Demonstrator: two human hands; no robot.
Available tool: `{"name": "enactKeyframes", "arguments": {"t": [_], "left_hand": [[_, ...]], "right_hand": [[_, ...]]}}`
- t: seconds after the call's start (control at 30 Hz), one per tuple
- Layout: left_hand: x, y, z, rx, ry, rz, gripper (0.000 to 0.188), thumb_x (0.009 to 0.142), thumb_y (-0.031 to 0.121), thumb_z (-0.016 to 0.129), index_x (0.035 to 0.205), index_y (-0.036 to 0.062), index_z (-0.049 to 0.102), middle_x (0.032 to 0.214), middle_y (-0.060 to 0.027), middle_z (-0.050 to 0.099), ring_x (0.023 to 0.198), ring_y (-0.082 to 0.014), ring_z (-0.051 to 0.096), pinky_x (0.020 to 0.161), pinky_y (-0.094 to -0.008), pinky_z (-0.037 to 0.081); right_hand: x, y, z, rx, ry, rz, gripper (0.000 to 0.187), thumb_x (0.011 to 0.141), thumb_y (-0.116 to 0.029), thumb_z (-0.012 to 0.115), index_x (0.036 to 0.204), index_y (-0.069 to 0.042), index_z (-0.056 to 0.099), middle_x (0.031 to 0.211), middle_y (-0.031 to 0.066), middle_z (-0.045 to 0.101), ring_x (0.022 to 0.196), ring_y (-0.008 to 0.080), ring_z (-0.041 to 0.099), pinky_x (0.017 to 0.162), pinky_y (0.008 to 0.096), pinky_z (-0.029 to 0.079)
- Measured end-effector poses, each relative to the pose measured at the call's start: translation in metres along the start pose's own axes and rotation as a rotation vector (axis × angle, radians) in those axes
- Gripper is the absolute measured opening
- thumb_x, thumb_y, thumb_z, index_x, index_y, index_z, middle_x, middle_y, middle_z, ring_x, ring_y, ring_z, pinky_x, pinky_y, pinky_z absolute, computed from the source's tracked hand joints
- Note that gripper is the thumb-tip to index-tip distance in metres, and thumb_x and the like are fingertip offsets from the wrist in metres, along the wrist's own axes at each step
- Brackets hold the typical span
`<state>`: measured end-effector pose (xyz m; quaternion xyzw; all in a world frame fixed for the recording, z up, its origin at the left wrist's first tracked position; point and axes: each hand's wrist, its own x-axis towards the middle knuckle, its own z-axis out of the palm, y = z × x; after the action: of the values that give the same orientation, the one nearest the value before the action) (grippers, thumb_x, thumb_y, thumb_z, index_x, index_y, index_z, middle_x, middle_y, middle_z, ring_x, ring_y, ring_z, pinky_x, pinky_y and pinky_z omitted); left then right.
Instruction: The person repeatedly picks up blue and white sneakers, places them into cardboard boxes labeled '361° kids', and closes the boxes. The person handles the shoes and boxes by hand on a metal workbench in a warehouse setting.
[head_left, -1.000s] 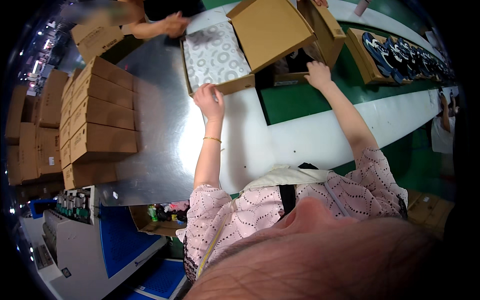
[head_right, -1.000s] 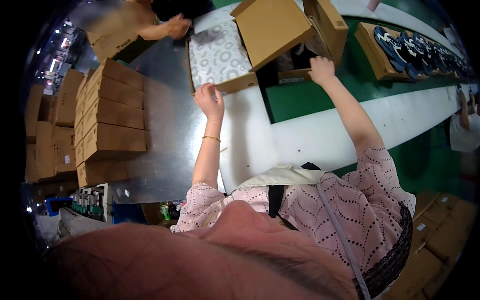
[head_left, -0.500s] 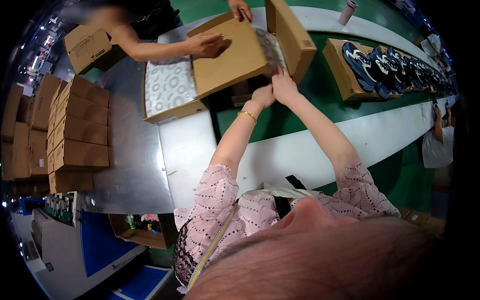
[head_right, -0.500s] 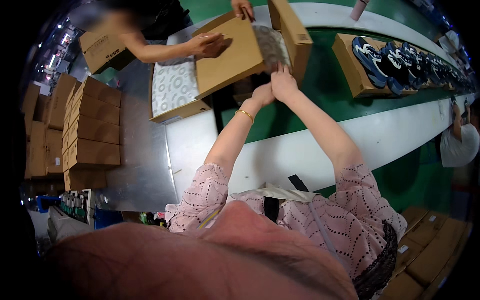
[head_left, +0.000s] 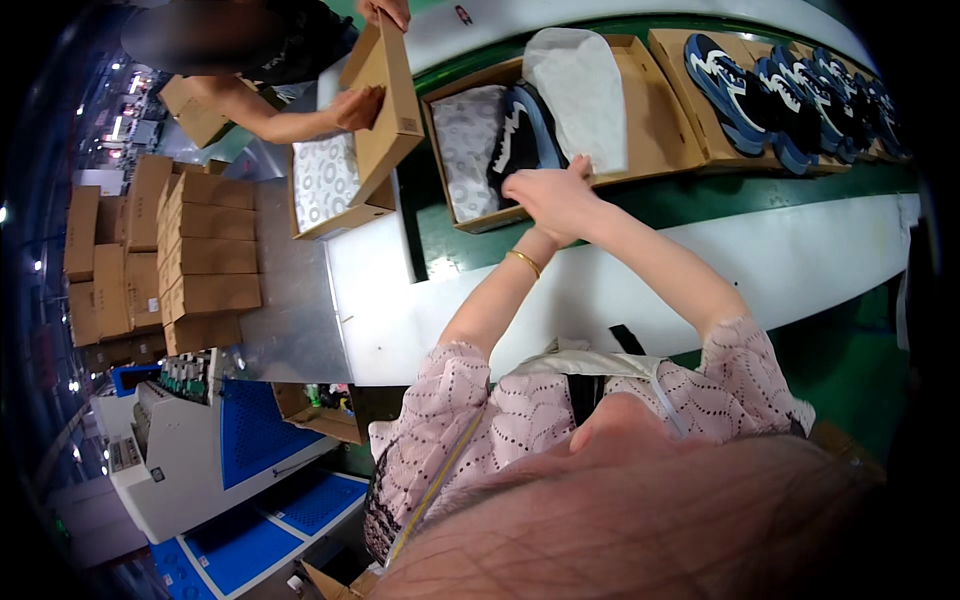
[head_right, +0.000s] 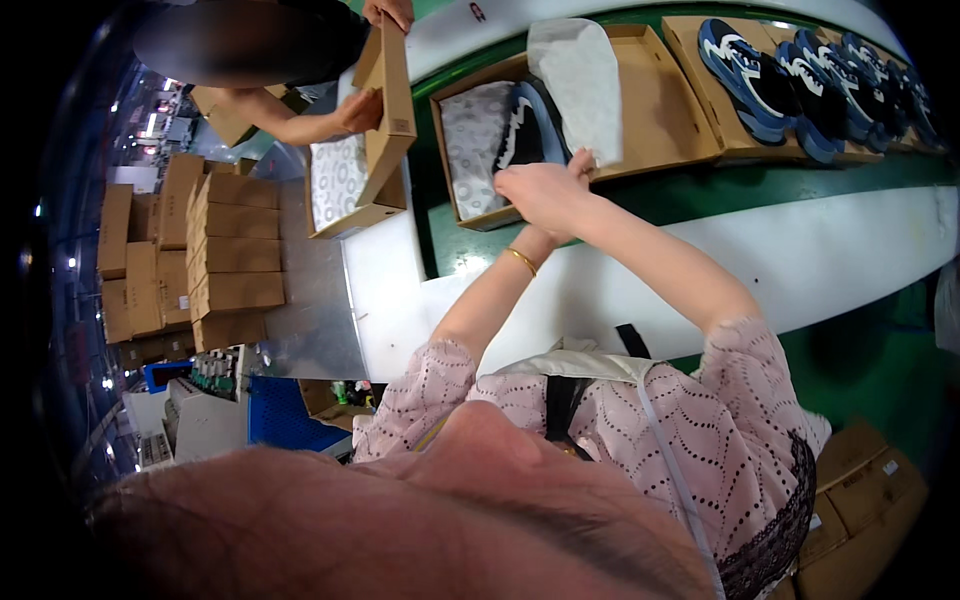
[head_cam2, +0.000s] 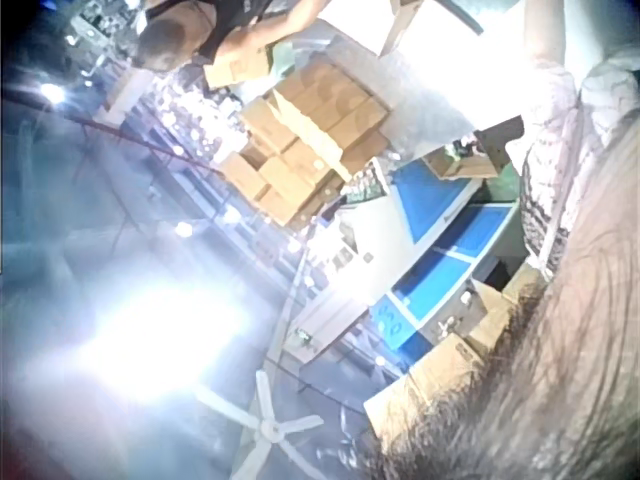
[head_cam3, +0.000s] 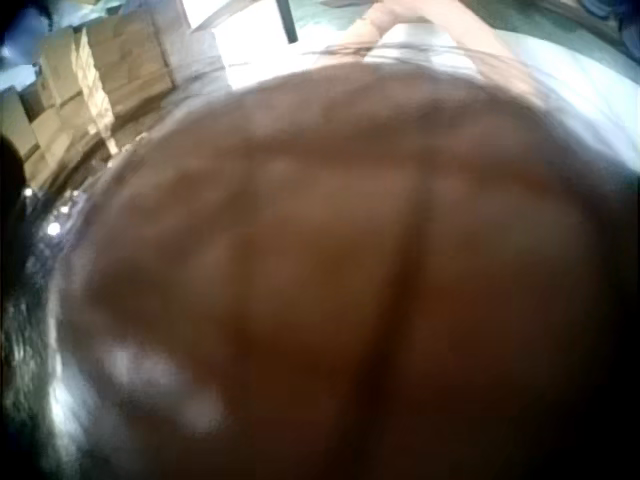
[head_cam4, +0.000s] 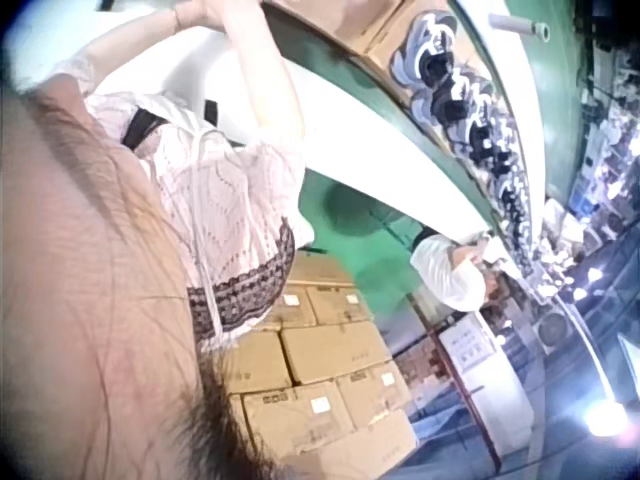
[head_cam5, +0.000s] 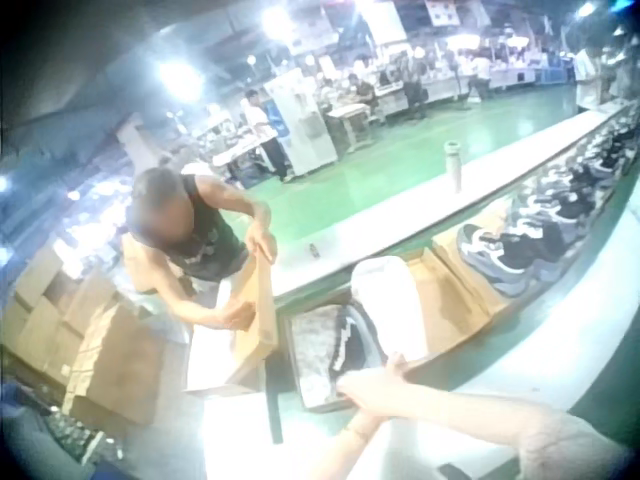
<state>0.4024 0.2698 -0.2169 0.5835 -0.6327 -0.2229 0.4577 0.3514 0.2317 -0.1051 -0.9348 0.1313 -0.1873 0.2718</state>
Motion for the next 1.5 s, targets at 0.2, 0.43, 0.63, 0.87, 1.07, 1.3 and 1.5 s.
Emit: {"name": "enactKeyframes", "arguments": {"t": [0.2,0.43,0.63,0.87,1.07,1.3,1.5], "left_hand": [[-0.035,0.040,-0.084,0.615,-0.129,-0.107,0.028,0.083,0.017,0.054,0.106,0.0023,0.052,0.100,-0.0203,0.057,0.095,-0.0359,0.053,0.082,-0.0437,0.044],[-0.044,-0.014,-0.128,0.800,-0.456,-0.640,0.040,0.090,0.029,0.036,0.084,0.0027,0.066,0.082,-0.0213,0.064,0.083,-0.0352,0.061,0.078,-0.0413,0.049],[-0.045,-0.037,-0.116,1.025,-0.324,-0.508,0.062,0.079,0.027,0.053,0.133,0.0027,0.034,0.141,-0.0294,0.019,0.108,-0.0450,0.049,0.087,-0.0435,0.046],[0.022,-0.081,-0.132,1.092,-0.386,-0.404,0.049,0.084,0.028,0.051,0.131,0.0176,0.043,0.140,-0.0138,0.032,0.114,-0.0285,0.050,0.090,-0.0367,0.044],[0.026,-0.081,-0.169,1.048,0.034,-0.093,0.044,0.087,0.033,0.045,0.124,0.0104,0.049,0.127,-0.0076,0.050,0.116,-0.0245,0.046,0.097,-0.0350,0.037],[-0.002,0.003,-0.152,-0.059,0.248,-0.921,0.046,0.083,0.022,0.053,0.125,0.0064,0.046,0.122,-0.0207,0.051,0.105,-0.0310,0.054,0.088,-0.0403,0.044],[0.010,-0.063,-0.093,0.748,0.242,-0.658,0.055,0.086,0.041,0.044,0.132,0.0106,0.040,0.137,-0.0127,0.038,0.126,-0.0287,0.037,0.099,-0.0372,0.036]], "right_hand": [[0.074,0.068,0.072,-0.464,-0.721,-0.132,0.020,0.081,-0.013,0.049,0.096,-0.012,0.062,0.094,0.0101,0.064,0.089,0.0254,0.062,0.068,0.0359,0.049],[0.085,0.058,0.023,-0.498,-0.794,-0.038,0.033,0.066,-0.023,0.076,0.094,-0.010,0.063,0.100,0.0080,0.060,0.089,0.0207,0.061,0.068,0.0343,0.048],[0.013,0.028,-0.096,0.192,-0.054,0.074,0.049,0.061,-0.023,0.081,0.093,0.001,0.052,0.095,0.0144,0.056,0.088,0.0278,0.056,0.073,0.0336,0.044],[-0.162,-0.027,-0.080,0.263,-0.179,-0.069,0.038,0.061,-0.019,0.079,0.089,-0.006,0.056,0.093,0.0067,0.055,0.081,0.0313,0.051,0.076,0.0360,0.043],[-0.207,-0.001,-0.069,0.446,-0.524,0.479,0.022,0.076,-0.015,0.066,0.097,-0.010,0.060,0.105,0.0006,0.057,0.085,0.0205,0.054,0.076,0.0320,0.046],[-0.127,0.138,-0.017,1.560,0.475,1.272,0.047,0.085,-0.029,0.057,0.124,-0.009,0.042,0.116,0.0056,0.055,0.101,0.0178,0.054,0.078,0.0331,0.047],[-0.060,0.150,0.012,1.184,1.046,0.711,0.032,0.077,-0.011,0.059,0.106,-0.003,0.049,0.101,0.0096,0.057,0.091,0.0174,0.056,0.080,0.0293,0.044]]}}
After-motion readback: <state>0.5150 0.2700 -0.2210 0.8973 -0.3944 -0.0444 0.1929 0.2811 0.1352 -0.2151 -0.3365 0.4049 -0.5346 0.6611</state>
